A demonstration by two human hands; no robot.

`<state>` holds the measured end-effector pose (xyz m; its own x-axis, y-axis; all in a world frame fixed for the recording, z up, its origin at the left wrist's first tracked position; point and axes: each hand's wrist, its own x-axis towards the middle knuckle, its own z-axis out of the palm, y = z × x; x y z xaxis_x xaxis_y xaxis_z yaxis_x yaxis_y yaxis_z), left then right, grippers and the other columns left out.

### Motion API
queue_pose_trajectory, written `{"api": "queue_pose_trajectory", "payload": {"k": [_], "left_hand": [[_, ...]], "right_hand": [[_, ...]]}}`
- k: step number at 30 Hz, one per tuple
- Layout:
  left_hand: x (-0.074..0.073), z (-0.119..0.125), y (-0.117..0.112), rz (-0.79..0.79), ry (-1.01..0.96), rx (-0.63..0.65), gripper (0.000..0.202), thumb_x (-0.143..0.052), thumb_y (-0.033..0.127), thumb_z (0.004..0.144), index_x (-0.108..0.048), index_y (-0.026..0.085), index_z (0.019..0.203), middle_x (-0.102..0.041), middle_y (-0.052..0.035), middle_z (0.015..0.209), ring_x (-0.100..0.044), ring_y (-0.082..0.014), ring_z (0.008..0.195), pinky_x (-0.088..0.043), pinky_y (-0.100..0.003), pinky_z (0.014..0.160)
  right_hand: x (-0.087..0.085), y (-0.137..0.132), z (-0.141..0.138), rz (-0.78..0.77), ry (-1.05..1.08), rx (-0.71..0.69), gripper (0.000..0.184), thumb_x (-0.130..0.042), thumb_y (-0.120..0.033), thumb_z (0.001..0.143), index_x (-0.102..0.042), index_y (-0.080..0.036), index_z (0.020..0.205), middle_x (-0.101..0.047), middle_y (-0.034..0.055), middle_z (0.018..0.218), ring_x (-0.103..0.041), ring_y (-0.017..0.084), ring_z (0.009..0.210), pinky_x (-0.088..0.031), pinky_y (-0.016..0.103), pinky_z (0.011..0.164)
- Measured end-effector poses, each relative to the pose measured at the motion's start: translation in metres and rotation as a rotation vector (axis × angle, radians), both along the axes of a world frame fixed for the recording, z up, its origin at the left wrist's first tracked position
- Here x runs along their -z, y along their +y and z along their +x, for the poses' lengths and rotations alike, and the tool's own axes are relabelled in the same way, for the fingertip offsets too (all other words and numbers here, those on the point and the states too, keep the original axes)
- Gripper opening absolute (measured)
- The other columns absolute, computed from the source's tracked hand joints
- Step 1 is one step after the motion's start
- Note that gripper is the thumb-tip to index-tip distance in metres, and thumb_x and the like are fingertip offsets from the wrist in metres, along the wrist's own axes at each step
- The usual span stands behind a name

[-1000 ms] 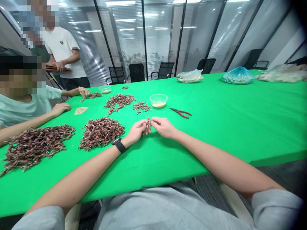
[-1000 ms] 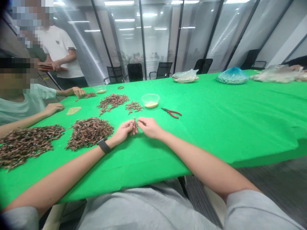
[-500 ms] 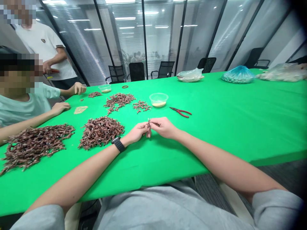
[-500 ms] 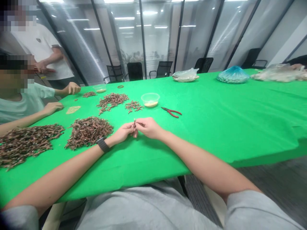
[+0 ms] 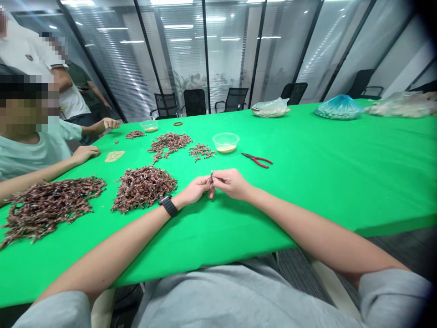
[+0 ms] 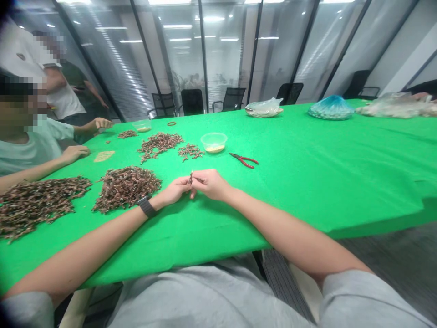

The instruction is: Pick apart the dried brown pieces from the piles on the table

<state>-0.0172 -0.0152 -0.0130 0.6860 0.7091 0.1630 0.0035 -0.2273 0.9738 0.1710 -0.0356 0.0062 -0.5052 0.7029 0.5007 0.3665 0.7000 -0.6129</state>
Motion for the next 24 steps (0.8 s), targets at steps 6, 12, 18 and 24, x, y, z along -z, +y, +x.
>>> {"api": "queue_pose_trajectory", "payload": {"k": [6, 12, 18, 24], "left_hand": [[0.002, -0.001, -0.004, 0.141, 0.044, -0.086, 0.046, -0.060, 0.056, 0.089, -0.055, 0.015, 0.069, -0.057, -0.0015, 0.060, -0.050, -0.0122, 0.057, -0.039, -0.026, 0.060], [0.003, -0.002, -0.006, 0.246, 0.091, -0.168, 0.050, -0.052, 0.059, 0.093, -0.052, 0.016, 0.068, -0.054, -0.0006, 0.061, -0.047, -0.0120, 0.059, -0.037, -0.025, 0.058], [0.002, 0.000, -0.007, 0.262, 0.079, -0.179, 0.045, -0.049, 0.053, 0.095, -0.051, 0.016, 0.069, -0.053, 0.0000, 0.062, -0.046, -0.0113, 0.058, -0.037, -0.025, 0.058], [0.000, 0.000, -0.009, 0.279, 0.060, -0.202, 0.049, -0.042, 0.058, 0.099, -0.053, 0.016, 0.075, -0.053, -0.0006, 0.066, -0.046, -0.0113, 0.059, -0.038, -0.025, 0.058]], "right_hand": [[-0.003, -0.009, -0.009, -0.165, 0.123, -0.012, 0.031, -0.045, -0.022, 0.091, -0.066, -0.017, 0.069, -0.069, 0.0019, 0.068, -0.059, 0.014, 0.067, -0.042, 0.023, 0.067], [0.002, -0.010, -0.017, -0.334, 0.311, -0.060, 0.028, -0.047, -0.024, 0.088, -0.065, -0.017, 0.069, -0.069, 0.0019, 0.067, -0.065, 0.015, 0.068, -0.049, 0.023, 0.069], [0.002, -0.007, -0.016, -0.324, 0.289, -0.064, 0.028, -0.045, -0.024, 0.089, -0.064, -0.017, 0.069, -0.069, 0.0022, 0.069, -0.064, 0.014, 0.069, -0.049, 0.024, 0.073], [0.000, -0.001, -0.013, -0.455, 0.338, 0.014, 0.026, -0.045, -0.026, 0.084, -0.049, -0.020, 0.060, -0.047, -0.0040, 0.052, -0.043, 0.009, 0.047, -0.036, 0.020, 0.048]]}}
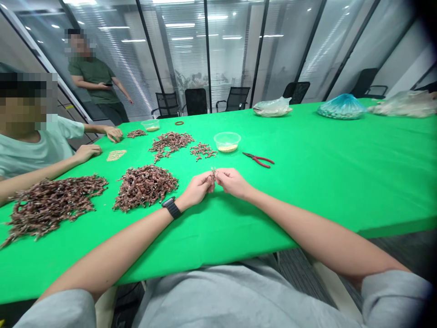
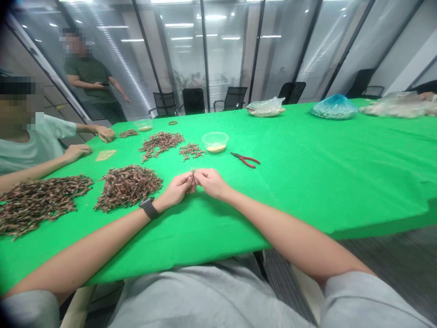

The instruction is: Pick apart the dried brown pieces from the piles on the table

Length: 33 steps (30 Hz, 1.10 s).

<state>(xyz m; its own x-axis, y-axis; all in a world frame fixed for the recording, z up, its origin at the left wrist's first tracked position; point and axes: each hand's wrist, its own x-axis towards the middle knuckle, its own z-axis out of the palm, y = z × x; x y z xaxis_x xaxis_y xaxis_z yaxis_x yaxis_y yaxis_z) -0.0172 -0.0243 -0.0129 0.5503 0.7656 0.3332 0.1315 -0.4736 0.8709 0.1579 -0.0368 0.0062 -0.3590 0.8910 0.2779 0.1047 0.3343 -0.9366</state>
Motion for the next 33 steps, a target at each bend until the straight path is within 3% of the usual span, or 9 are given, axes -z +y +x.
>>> {"api": "queue_pose_trajectory", "payload": {"k": [4, 8, 16, 20, 23, 27, 29, 33], "left_hand": [[-0.002, 0.000, -0.003, 0.040, 0.013, -0.032, 0.048, -0.041, 0.055, 0.101, -0.053, 0.016, 0.076, -0.051, 0.0002, 0.065, -0.045, -0.0113, 0.060, -0.037, -0.025, 0.059], [-0.011, 0.000, -0.011, 0.104, 0.035, -0.115, 0.041, -0.041, 0.049, 0.102, -0.056, 0.016, 0.084, -0.053, 0.0014, 0.066, -0.045, -0.0105, 0.059, -0.036, -0.024, 0.059], [-0.055, -0.009, -0.018, 0.385, 0.153, -0.313, 0.027, -0.052, 0.039, 0.098, -0.063, 0.017, 0.086, -0.064, -0.0004, 0.072, -0.056, -0.0120, 0.066, -0.043, -0.024, 0.065], [-0.080, -0.023, -0.020, 0.537, 0.234, -0.375, 0.021, -0.058, 0.035, 0.095, -0.070, 0.018, 0.096, -0.074, -0.0026, 0.086, -0.066, -0.0139, 0.077, -0.049, -0.025, 0.074], [-0.099, -0.046, -0.026, 0.685, 0.289, -0.458, 0.021, -0.059, 0.033, 0.094, -0.073, 0.019, 0.101, -0.076, -0.0033, 0.094, -0.068, -0.0143, 0.082, -0.052, -0.026, 0.080], [-0.115, -0.098, -0.031, 0.783, 0.362, -0.634, 0.024, -0.061, 0.034, 0.092, -0.075, 0.022, 0.106, -0.077, -0.0032, 0.102, -0.070, -0.0160, 0.088, -0.053, -0.029, 0.086], [-0.117, -0.130, -0.030, 0.754, 0.376, -0.742, 0.025, -0.062, 0.037, 0.090, -0.076, 0.023, 0.106, -0.077, -0.0029, 0.103, -0.070, -0.0175, 0.090, -0.054, -0.030, 0.087], [-0.114, -0.183, -0.027, 0.616, 0.378, -0.828, 0.028, -0.066, 0.040, 0.087, -0.078, 0.022, 0.103, -0.078, -0.0038, 0.099, -0.071, -0.0198, 0.089, -0.056, -0.034, 0.087]], "right_hand": [[-0.001, 0.003, 0.003, -0.181, 0.031, 0.047, 0.024, -0.047, -0.029, 0.083, -0.048, -0.021, 0.061, -0.032, -0.0076, 0.048, -0.026, 0.008, 0.039, -0.024, 0.021, 0.037], [-0.002, 0.004, 0.004, -0.223, 0.075, 0.081, 0.027, -0.049, -0.033, 0.085, -0.048, -0.021, 0.061, -0.033, -0.0072, 0.049, -0.026, 0.007, 0.039, -0.022, 0.022, 0.036], [0.003, 0.005, 0.008, -0.204, 0.144, 0.153, 0.036, -0.050, -0.043, 0.090, -0.052, -0.020, 0.062, -0.032, -0.0076, 0.046, -0.026, 0.007, 0.037, -0.025, 0.021, 0.036], [0.003, 0.005, 0.007, -0.211, 0.138, 0.155, 0.036, -0.050, -0.043, 0.090, -0.054, -0.019, 0.063, -0.033, -0.0071, 0.047, -0.027, 0.007, 0.038, -0.025, 0.021, 0.036], [0.003, 0.004, 0.006, -0.202, 0.124, 0.156, 0.035, -0.051, -0.042, 0.089, -0.055, -0.019, 0.063, -0.035, -0.0064, 0.049, -0.028, 0.007, 0.039, -0.026, 0.021, 0.036], [0.004, 0.004, 0.005, -0.193, 0.117, 0.152, 0.035, -0.051, -0.043, 0.089, -0.055, -0.019, 0.064, -0.034, -0.0064, 0.049, -0.027, 0.007, 0.040, -0.024, 0.021, 0.036], [0.005, 0.004, 0.004, -0.198, 0.118, 0.151, 0.035, -0.052, -0.043, 0.089, -0.055, -0.019, 0.064, -0.033, -0.0066, 0.049, -0.026, 0.007, 0.040, -0.023, 0.021, 0.036], [0.004, 0.003, 0.004, -0.237, 0.121, 0.159, 0.035, -0.053, -0.042, 0.088, -0.056, -0.018, 0.063, -0.033, -0.0065, 0.048, -0.025, 0.007, 0.039, -0.022, 0.022, 0.036]]}}
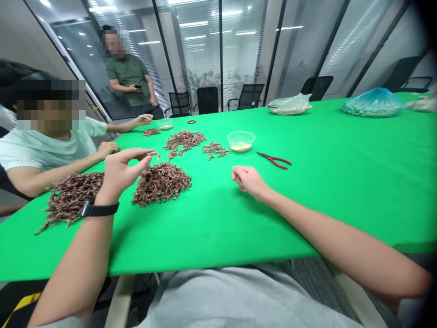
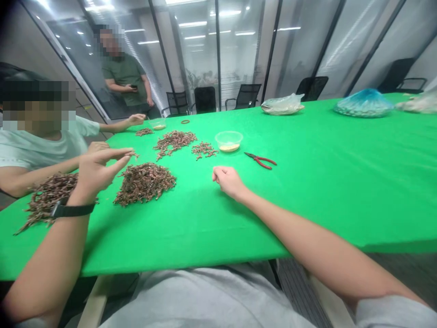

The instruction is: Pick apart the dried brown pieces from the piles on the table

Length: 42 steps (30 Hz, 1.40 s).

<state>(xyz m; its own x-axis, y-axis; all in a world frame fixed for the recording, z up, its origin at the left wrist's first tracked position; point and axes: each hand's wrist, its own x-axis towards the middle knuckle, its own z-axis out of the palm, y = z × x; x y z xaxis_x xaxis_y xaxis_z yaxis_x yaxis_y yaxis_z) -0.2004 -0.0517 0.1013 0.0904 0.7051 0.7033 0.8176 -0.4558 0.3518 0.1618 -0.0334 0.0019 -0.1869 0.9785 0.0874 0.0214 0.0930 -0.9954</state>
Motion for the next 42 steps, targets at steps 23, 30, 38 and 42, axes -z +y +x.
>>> {"api": "queue_pose_trajectory", "payload": {"k": [23, 30, 38, 42], "left_hand": [[0.005, -0.037, 0.007, -0.298, 0.096, -0.019, 0.038, -0.067, 0.055, 0.082, -0.080, 0.024, 0.099, -0.078, -0.0028, 0.104, -0.069, -0.0259, 0.106, -0.049, -0.036, 0.100], [0.011, -0.045, 0.017, -0.318, 0.081, 0.010, 0.040, -0.072, 0.058, 0.077, -0.080, 0.023, 0.094, -0.079, -0.0036, 0.100, -0.069, -0.0264, 0.100, -0.050, -0.042, 0.100], [0.006, -0.040, 0.012, -0.332, 0.107, -0.022, 0.036, -0.062, 0.049, 0.081, -0.081, 0.024, 0.097, -0.079, -0.0009, 0.089, -0.066, -0.0229, 0.085, -0.050, -0.037, 0.088], [0.009, -0.040, 0.012, -0.228, 0.086, -0.106, 0.034, -0.056, 0.040, 0.085, -0.080, 0.022, 0.102, -0.076, 0.0019, 0.083, -0.060, -0.0167, 0.073, -0.051, -0.031, 0.079]], "right_hand": [[-0.006, -0.005, 0.001, -0.003, -0.018, -0.023, 0.035, -0.051, -0.041, 0.089, -0.056, -0.019, 0.064, -0.032, -0.0071, 0.047, -0.025, 0.008, 0.039, -0.023, 0.022, 0.037], [-0.006, -0.005, 0.001, -0.010, -0.019, -0.031, 0.035, -0.053, -0.043, 0.088, -0.056, -0.019, 0.063, -0.031, -0.0070, 0.048, -0.024, 0.008, 0.040, -0.022, 0.023, 0.037], [-0.006, -0.005, 0.001, -0.004, -0.023, -0.031, 0.035, -0.054, -0.045, 0.088, -0.056, -0.019, 0.064, -0.032, -0.0067, 0.049, -0.025, 0.008, 0.040, -0.023, 0.023, 0.037], [-0.005, -0.005, 0.001, 0.007, -0.027, -0.034, 0.036, -0.053, -0.046, 0.089, -0.056, -0.019, 0.065, -0.033, -0.0068, 0.049, -0.026, 0.008, 0.040, -0.023, 0.023, 0.037]]}}
